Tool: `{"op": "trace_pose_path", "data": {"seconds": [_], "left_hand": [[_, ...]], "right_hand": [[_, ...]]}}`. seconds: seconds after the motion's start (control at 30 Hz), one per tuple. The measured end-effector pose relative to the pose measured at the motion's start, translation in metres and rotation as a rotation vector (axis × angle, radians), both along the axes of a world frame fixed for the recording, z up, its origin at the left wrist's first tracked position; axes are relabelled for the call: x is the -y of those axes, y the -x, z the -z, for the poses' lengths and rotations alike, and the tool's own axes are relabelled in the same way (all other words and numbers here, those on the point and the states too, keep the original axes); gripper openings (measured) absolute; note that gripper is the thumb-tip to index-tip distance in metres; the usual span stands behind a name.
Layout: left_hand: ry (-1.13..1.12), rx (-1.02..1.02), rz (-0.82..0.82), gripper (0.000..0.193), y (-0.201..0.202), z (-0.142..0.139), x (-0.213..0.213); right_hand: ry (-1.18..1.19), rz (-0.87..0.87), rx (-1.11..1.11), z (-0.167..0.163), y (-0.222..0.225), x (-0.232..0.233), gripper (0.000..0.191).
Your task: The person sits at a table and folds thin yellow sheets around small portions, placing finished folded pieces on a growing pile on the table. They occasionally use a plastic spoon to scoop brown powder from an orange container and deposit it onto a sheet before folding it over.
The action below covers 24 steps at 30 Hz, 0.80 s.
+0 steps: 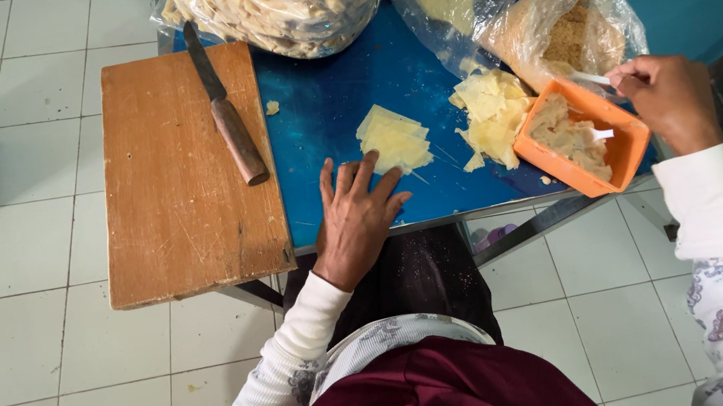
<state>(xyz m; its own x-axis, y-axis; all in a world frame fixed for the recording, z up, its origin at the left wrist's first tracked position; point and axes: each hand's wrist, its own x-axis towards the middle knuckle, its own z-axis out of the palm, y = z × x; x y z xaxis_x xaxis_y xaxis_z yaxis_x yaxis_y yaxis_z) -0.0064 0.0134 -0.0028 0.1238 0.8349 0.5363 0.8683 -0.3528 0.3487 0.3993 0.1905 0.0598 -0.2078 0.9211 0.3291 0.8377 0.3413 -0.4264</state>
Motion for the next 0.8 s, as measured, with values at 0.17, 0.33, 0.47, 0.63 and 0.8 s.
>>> {"op": "trace_pose_path", "data": {"seconds": [0.17, 0.33, 0.47, 0.63, 0.8], "left_hand": [[-0.001, 0.006, 0.005, 0.033, 0.001, 0.001, -0.001], [-0.002, 0.095, 0.024, 0.026, 0.003, 0.001, -0.003], [-0.038, 0.314, 0.066, 0.021, 0.007, -0.003, -0.006], [0.036, 0.335, -0.192, 0.028, 0.004, -0.010, -0.012], [0.035, 0.195, -0.324, 0.029, 0.001, -0.012, -0.025]], "right_hand": [[0.287, 0.361, -0.263, -0.025, 0.009, 0.017, 0.015], [0.306, 0.303, -0.418, -0.044, 0.012, 0.030, 0.017], [0.284, 0.037, -0.512, -0.045, 0.021, 0.029, 0.017], [0.396, -0.219, -0.475, -0.038, 0.068, 0.037, 0.022], [0.353, -0.311, -0.206, -0.019, 0.136, 0.047, 0.020]]}}
